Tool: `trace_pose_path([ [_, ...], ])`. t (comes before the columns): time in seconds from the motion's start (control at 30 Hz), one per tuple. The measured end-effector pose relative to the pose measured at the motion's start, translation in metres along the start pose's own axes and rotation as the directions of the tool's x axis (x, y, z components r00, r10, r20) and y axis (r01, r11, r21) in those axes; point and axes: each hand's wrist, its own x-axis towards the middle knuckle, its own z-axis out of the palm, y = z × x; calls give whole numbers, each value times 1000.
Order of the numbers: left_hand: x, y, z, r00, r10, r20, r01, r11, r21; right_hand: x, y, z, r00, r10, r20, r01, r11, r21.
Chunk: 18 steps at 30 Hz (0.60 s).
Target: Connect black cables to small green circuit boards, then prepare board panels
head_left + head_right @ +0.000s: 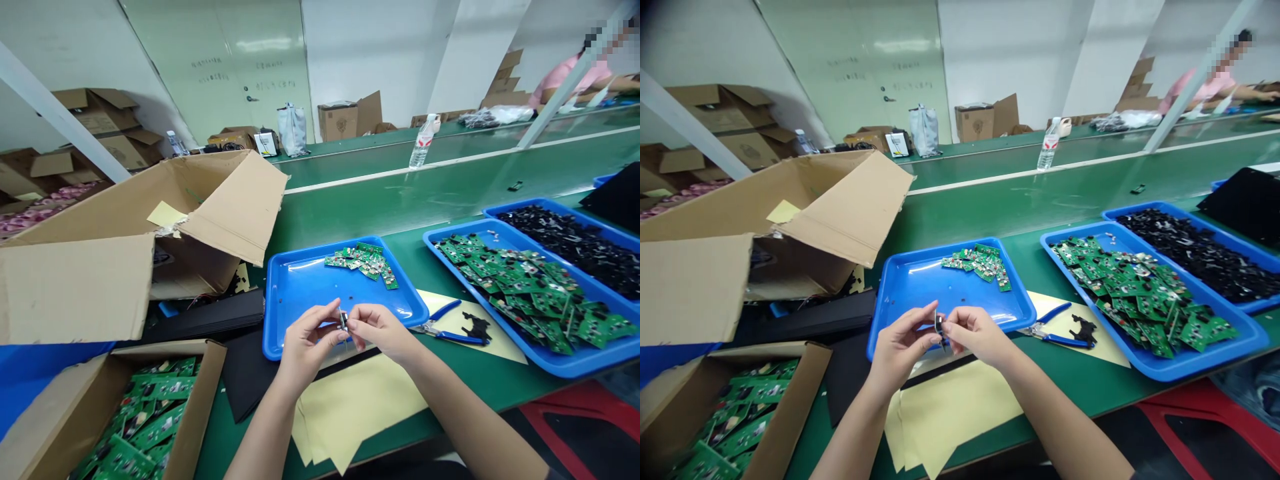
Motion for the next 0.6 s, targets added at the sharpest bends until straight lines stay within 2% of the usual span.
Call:
trace_pose_path([
  [0.07, 0, 0, 1, 999, -30, -9, 30, 999, -29, -1, 0, 0, 993, -80, -82, 67, 987, -145],
  [0.13, 1, 1, 1, 998, -63, 3, 63, 998, -16, -1, -1, 0, 969, -191, -155, 130, 933, -334],
  [0.2, 2, 3, 2, 996, -89, 23, 88, 996, 24, -1, -1, 0, 929, -322, -182, 190, 837, -513],
  [0.3, 3, 6, 3, 987, -159, 34, 157, 987, 38, -1, 0, -1, 870, -468, -154, 241, 678, -694],
  [0.37, 3, 5, 4, 965, -259, 43, 261, 964, -51, -1, 1, -2, 843, -524, -123, 247, 580, -777],
  [0.47, 3, 3, 4, 911, -400, 100, 412, 877, -245, -2, 0, -4, 817, -574, -61, 263, 463, -846],
  [0.6, 4, 5, 3, 874, -457, 166, 485, 799, -356, -2, -2, -7, 784, -621, -3, 319, 406, -856],
])
